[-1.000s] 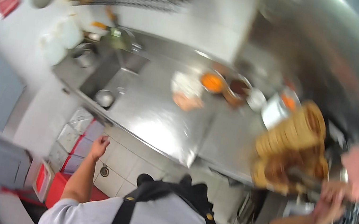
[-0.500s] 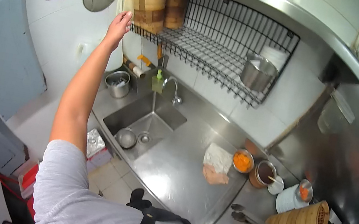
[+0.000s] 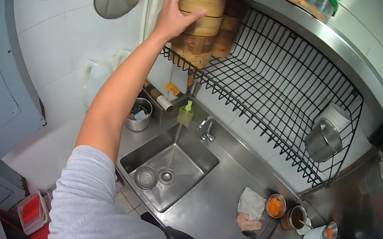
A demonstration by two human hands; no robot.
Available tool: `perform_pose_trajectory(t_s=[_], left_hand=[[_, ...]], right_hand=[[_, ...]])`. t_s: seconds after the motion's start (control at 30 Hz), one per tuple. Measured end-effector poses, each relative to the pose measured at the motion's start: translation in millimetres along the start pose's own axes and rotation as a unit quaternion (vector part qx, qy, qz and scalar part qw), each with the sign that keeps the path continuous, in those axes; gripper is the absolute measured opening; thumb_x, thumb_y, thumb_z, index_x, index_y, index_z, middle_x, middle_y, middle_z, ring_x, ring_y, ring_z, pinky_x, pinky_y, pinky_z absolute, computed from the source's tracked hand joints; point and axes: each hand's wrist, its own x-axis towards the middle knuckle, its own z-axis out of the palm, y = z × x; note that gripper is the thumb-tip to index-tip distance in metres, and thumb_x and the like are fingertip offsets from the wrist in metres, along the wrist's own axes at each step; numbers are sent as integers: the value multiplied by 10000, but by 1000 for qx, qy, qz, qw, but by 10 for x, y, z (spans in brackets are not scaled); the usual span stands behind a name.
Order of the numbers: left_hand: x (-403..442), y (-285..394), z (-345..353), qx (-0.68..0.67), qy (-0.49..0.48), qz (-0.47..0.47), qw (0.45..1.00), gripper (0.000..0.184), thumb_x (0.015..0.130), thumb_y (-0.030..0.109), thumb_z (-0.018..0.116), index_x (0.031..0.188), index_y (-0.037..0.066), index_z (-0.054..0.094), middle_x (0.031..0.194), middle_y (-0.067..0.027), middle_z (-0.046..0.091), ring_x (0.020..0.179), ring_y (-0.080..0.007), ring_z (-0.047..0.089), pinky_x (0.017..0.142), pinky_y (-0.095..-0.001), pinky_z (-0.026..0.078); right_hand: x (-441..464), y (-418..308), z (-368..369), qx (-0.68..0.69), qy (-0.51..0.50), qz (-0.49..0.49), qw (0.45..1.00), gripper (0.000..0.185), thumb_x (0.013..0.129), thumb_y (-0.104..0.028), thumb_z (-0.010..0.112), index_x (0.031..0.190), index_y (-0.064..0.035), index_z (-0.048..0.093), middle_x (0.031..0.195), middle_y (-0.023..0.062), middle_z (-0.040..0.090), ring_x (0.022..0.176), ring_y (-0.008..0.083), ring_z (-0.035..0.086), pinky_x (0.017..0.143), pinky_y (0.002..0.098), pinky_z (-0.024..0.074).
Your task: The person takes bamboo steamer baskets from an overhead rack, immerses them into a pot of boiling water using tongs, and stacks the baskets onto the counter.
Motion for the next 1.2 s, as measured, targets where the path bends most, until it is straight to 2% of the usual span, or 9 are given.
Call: perform_pose_trajectory(t_s=[0.1, 0.3, 0.53, 0.63, 0.7, 0.8, 0.97, 1.1, 1.2], left_hand=[[113, -9, -31, 54, -107, 21, 993, 1068, 624, 590, 847, 1446, 80, 395, 1425, -187, 451, 1316, -346, 468, 1068, -447, 426], [379, -22, -212, 97, -200, 28, 975, 989, 584, 580, 877, 1309, 47, 469, 1336, -160, 519, 1248, -317, 532, 1022, -420, 462], [462, 50, -269, 141, -259, 22, 955, 1023, 583, 611, 868, 1326, 38, 460, 1334, -183, 516, 1248, -331, 528, 1020, -417, 461], [293, -170, -104, 39, -201, -10, 979, 1042, 698, 682, 763, 1421, 28, 394, 1415, -205, 458, 1334, -335, 443, 1086, -431, 393], [82, -127, -28, -256, -128, -277, 917, 988, 834, 720, 592, 1493, 38, 317, 1493, -201, 389, 1404, -331, 346, 1151, -447, 289], [-36, -159, -26, -357, -206, -290, 864, 897, 911, 711, 467, 1510, 66, 297, 1535, -187, 345, 1441, -319, 289, 1169, -471, 224], [-276, -94, 194, -392, -293, -388, 781, 833, 895, 790, 383, 1408, 141, 474, 1085, 17, 544, 981, -104, 470, 821, -290, 396], [-363, 168, 321, -436, -448, -354, 696, 920, 877, 828, 324, 1421, 97, 450, 1107, -15, 563, 967, -116, 512, 758, -285, 464], [-302, 496, 380, -364, -551, -348, 666, 1027, 829, 882, 293, 1517, 120, 329, 1359, -162, 494, 1278, -321, 476, 909, -453, 505]], right_hand=[[41, 115, 234, 18, -58, 6, 998, 305, 1017, -265, 523, 805, -124, 356, 630, -7, 358, 524, 92, 379, 585, 274, 400], [36, 362, 470, 56, -96, 31, 993, 297, 1008, -264, 542, 816, -119, 369, 639, -4, 372, 518, 100, 387, 596, 288, 412], [-84, 526, 561, 69, -87, 55, 992, 287, 993, -262, 567, 825, -112, 388, 633, 0, 381, 512, 107, 397, 591, 302, 431], [-105, 594, 577, 69, -89, 77, 991, 292, 988, -269, 572, 819, -115, 390, 629, 0, 378, 509, 109, 396, 583, 305, 435], [-133, 661, 589, 100, -67, 86, 989, 257, 967, -233, 598, 825, -102, 429, 607, 13, 418, 486, 126, 424, 552, 316, 464], [-101, 658, 701, 125, -69, 105, 984, 248, 964, -222, 599, 829, -102, 429, 607, 13, 418, 496, 126, 434, 555, 321, 468], [342, 447, 1250, 132, -141, 108, 975, 191, 944, -172, 612, 839, -105, 467, 617, 12, 441, 524, 139, 467, 591, 340, 480], [986, 41, 1948, 87, -191, 197, 958, 237, 929, -200, 641, 795, -127, 460, 603, -1, 439, 484, 130, 435, 555, 317, 435], [1465, -94, 2406, 40, -201, 268, 941, 277, 915, -316, 682, 970, -94, 526, 817, 76, 614, 475, 74, 412, 496, 276, 407]])
